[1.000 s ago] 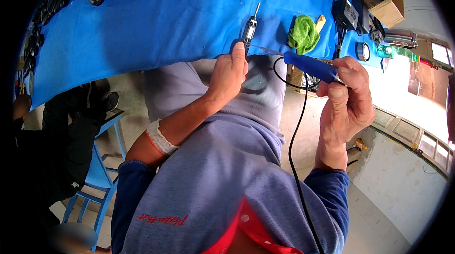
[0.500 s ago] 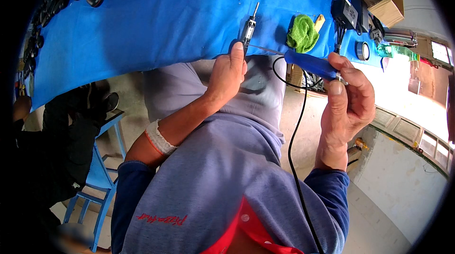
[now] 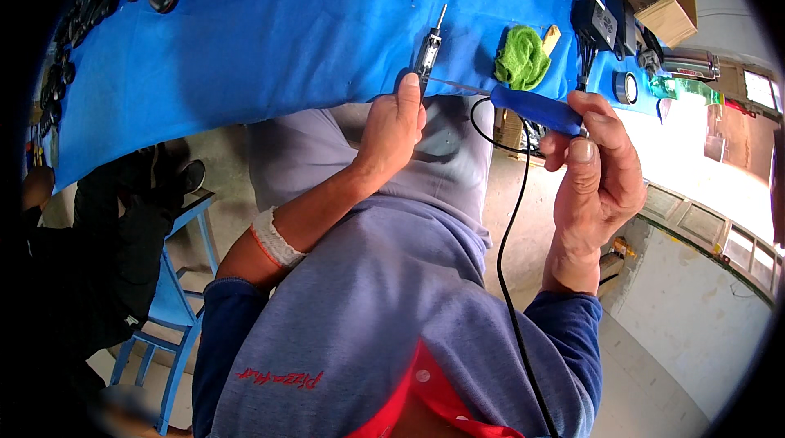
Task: The person disassembles and cleans an electronic device component using a small screwdriver and a green cloth while sitting at a table.
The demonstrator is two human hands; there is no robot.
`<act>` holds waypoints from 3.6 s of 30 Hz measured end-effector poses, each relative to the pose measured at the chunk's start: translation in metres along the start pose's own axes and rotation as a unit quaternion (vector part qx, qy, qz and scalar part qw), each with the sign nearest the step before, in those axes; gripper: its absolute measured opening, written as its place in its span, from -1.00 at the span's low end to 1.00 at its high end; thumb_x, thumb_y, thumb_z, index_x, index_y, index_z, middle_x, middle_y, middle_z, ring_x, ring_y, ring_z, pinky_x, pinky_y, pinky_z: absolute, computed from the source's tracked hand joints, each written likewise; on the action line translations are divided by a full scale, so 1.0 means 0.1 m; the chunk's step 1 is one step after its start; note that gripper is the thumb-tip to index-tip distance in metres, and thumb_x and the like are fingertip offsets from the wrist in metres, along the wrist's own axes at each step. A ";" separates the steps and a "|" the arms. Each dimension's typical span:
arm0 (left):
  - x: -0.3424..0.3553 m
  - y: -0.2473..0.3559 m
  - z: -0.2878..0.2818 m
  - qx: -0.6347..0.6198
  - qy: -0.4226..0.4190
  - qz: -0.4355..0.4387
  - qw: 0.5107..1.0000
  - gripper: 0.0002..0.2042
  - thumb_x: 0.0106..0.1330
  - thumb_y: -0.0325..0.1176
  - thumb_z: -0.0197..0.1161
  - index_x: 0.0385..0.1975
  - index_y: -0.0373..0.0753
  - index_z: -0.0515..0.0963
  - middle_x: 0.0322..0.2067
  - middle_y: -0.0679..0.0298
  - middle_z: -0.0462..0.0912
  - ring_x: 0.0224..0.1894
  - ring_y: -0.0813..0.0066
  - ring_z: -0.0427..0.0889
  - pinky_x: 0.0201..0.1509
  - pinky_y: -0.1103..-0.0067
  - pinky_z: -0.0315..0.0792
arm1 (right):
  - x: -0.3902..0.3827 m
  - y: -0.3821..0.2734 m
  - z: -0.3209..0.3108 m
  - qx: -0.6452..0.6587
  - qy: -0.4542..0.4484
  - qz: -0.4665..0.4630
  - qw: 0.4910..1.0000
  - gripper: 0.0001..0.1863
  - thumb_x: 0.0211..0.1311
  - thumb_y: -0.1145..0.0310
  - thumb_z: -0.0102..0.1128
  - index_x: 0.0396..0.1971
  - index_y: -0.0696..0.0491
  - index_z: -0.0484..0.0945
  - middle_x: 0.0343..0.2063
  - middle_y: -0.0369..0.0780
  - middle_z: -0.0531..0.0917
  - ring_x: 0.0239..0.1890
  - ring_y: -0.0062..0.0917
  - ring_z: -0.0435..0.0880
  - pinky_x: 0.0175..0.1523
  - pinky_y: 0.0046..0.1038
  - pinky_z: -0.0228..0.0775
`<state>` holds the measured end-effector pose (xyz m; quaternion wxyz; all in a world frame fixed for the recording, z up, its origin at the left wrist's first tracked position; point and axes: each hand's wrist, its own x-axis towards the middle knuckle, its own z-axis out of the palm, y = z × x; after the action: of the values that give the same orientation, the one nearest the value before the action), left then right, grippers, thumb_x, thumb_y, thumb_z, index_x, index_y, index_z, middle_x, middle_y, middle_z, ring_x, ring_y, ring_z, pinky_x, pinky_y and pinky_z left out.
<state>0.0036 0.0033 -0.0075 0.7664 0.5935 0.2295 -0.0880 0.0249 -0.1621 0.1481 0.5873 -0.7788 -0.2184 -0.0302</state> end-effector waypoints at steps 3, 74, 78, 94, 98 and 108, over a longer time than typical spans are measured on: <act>-0.01 0.03 0.01 0.012 0.004 0.011 1.000 -0.33 0.30 0.31 -0.27 -0.86 -0.16 0.20 -0.88 0.39 0.16 -0.85 0.63 0.16 -0.79 0.64 0.04 | 0.00 0.06 0.04 -0.001 0.018 -0.031 0.999 -0.70 0.18 0.42 0.21 -0.10 0.17 0.48 -0.11 0.00 0.55 -0.26 -0.49 0.62 -0.32 -0.58 0.52; 0.02 0.04 -0.03 -0.037 -0.003 -0.093 0.995 -0.37 0.28 0.25 -0.17 -0.71 -0.26 0.32 -0.78 0.35 0.29 -0.77 0.59 0.25 -0.75 0.63 0.10 | -0.11 0.40 -0.48 0.060 0.097 -0.048 0.992 -0.63 0.21 0.53 0.07 0.03 0.23 0.36 -0.04 0.01 0.50 0.06 -0.24 0.51 0.24 -0.21 0.23; 0.04 -0.01 -0.02 0.009 0.006 -0.054 0.998 -0.35 0.30 0.23 -0.23 -0.77 -0.27 0.31 -0.81 0.31 0.29 -0.77 0.55 0.27 -0.71 0.60 0.14 | -0.12 0.42 -0.44 0.068 0.119 -0.031 0.990 -0.65 0.20 0.43 0.14 -0.03 0.24 0.40 -0.15 -0.02 0.58 -0.08 -0.41 0.58 0.07 -0.45 0.35; 0.07 -0.06 0.02 -0.042 0.012 -0.013 0.999 -0.38 0.27 0.30 -0.17 -0.71 -0.18 0.33 -0.89 0.37 0.24 -0.89 0.61 0.20 -0.85 0.66 0.01 | -0.44 0.47 -0.53 0.150 0.138 0.015 0.979 -0.63 0.19 0.49 0.15 -0.01 0.25 0.39 -0.14 -0.03 0.58 -0.04 -0.39 0.56 0.10 -0.42 0.32; 0.11 -0.14 -0.03 -0.043 -0.021 0.010 0.999 -0.38 0.27 0.30 -0.16 -0.70 -0.19 0.33 -0.89 0.37 0.24 -0.89 0.61 0.21 -0.85 0.65 0.02 | -0.50 0.43 -0.53 0.152 0.147 0.015 0.977 -0.64 0.19 0.48 0.15 -0.02 0.25 0.39 -0.14 -0.04 0.59 -0.05 -0.41 0.56 0.10 -0.44 0.32; 0.13 -0.22 -0.06 -0.026 -0.035 0.032 0.999 -0.38 0.29 0.29 -0.20 -0.71 -0.20 0.32 -0.89 0.37 0.24 -0.90 0.60 0.21 -0.85 0.65 0.03 | -0.64 0.47 -0.58 0.162 0.141 0.034 0.976 -0.66 0.19 0.46 0.16 -0.03 0.20 0.42 -0.16 -0.07 0.60 -0.12 -0.49 0.57 -0.12 -0.53 0.38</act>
<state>0.0051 0.0045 -0.0337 0.7916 0.5769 0.1856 -0.0785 -0.0033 -0.2452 0.1039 0.7310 -0.6684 -0.1088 -0.0844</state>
